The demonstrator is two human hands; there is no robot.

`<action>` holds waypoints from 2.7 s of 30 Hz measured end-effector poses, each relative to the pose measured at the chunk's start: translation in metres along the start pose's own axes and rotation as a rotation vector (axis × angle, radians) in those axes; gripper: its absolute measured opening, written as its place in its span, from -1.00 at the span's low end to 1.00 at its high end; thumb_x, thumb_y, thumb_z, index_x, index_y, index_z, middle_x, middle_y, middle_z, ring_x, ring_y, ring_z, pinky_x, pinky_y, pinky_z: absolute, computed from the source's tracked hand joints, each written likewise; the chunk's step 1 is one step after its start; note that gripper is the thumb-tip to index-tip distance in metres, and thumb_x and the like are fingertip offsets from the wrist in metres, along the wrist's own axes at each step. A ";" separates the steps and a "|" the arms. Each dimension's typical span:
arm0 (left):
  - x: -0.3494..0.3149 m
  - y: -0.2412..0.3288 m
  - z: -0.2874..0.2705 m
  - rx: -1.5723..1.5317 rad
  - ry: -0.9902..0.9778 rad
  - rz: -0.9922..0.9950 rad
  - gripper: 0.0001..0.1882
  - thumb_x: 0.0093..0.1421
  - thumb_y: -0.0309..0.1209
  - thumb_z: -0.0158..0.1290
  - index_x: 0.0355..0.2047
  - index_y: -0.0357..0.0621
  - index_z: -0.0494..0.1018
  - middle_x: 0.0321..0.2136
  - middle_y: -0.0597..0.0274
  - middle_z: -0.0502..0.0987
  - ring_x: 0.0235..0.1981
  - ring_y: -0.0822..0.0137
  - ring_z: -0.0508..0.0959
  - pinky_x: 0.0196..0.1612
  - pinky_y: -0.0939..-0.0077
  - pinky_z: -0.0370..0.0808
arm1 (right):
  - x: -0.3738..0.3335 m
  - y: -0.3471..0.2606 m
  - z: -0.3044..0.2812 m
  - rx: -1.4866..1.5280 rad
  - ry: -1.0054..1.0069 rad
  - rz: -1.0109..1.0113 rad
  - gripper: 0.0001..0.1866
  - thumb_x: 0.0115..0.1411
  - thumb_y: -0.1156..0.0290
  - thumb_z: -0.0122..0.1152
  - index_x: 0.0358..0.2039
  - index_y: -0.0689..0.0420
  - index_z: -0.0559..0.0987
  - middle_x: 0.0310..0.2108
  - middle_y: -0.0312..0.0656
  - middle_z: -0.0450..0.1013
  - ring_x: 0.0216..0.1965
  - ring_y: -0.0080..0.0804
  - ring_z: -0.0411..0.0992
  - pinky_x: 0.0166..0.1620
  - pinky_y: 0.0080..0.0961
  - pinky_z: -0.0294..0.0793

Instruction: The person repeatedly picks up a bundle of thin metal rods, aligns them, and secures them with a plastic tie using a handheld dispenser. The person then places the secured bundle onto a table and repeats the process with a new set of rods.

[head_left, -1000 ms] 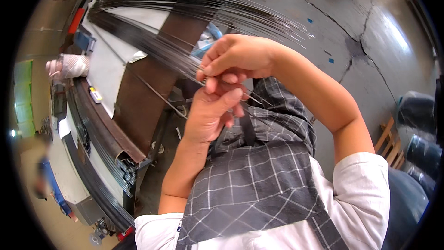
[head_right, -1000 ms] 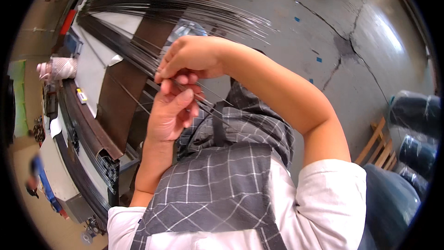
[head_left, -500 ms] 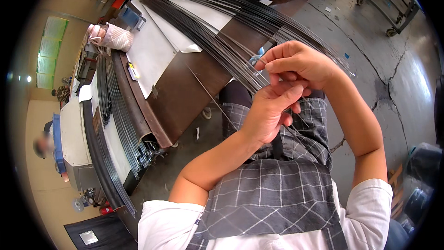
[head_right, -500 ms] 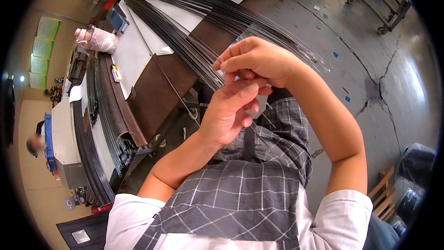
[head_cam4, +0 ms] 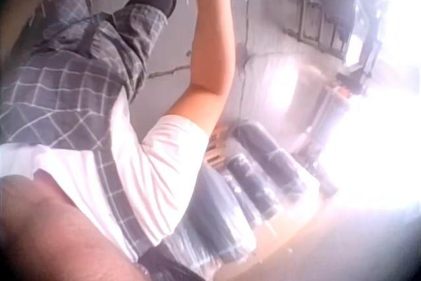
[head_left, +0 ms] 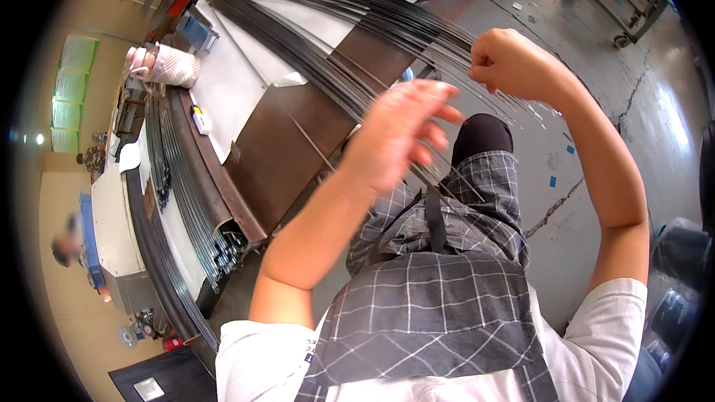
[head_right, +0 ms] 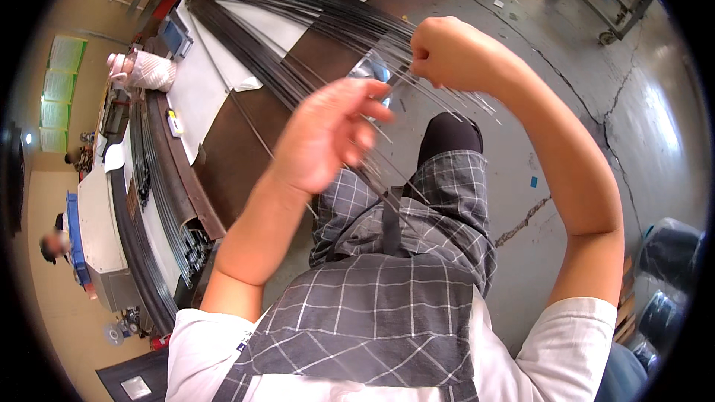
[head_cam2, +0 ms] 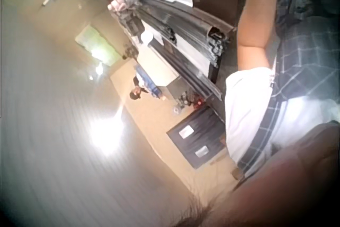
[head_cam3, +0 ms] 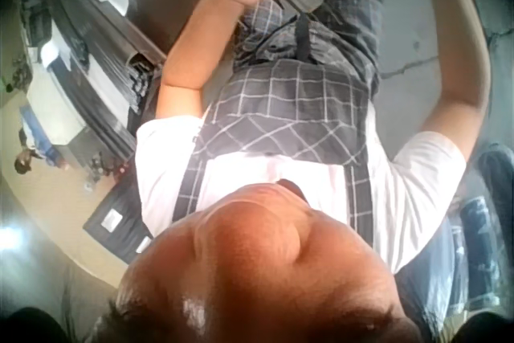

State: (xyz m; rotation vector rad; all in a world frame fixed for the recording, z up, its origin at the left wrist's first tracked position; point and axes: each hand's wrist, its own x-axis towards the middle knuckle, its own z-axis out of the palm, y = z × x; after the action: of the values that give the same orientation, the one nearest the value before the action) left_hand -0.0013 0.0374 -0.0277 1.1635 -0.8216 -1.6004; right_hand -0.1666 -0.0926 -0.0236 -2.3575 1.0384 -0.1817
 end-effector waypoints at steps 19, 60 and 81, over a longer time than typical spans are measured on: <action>0.200 0.166 -0.074 1.410 -0.026 0.122 -0.69 0.10 -0.17 0.07 -0.18 0.01 0.50 -0.26 0.42 0.51 -0.20 0.60 0.39 -0.19 0.59 0.28 | 0.148 0.028 -0.032 -0.226 1.070 -0.401 -0.82 0.02 0.38 0.03 -0.52 0.25 0.50 -0.42 -0.01 0.45 -0.29 -0.08 0.42 -0.11 -0.30 0.37; 0.001 0.066 -0.048 0.591 0.129 0.375 -0.87 0.09 -0.40 0.10 -0.40 -0.20 0.50 -0.51 0.35 0.53 -0.54 0.64 0.43 -0.47 0.80 0.30 | 0.045 -0.057 0.028 0.127 0.093 -0.268 -0.76 -0.01 0.27 0.21 -0.54 0.22 0.53 -0.58 -0.07 0.45 -0.49 -0.11 0.45 -0.35 -0.31 0.44; -0.014 -0.017 -0.037 0.092 0.041 -0.116 -0.88 0.15 -0.41 0.06 -0.39 -0.20 0.42 -0.49 0.22 0.50 -0.71 0.59 0.40 -0.77 0.82 0.23 | 0.036 -0.044 0.058 0.895 -0.264 0.034 -0.79 0.01 0.30 0.20 -0.50 0.21 0.56 -0.64 -0.33 0.39 -0.63 -0.65 0.30 -0.59 -0.71 0.26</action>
State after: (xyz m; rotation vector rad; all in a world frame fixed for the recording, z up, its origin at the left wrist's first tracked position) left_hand 0.0296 0.0561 -0.0501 1.3267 -0.8207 -1.6417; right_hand -0.0939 -0.0690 -0.0522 -1.4996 0.6634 -0.2496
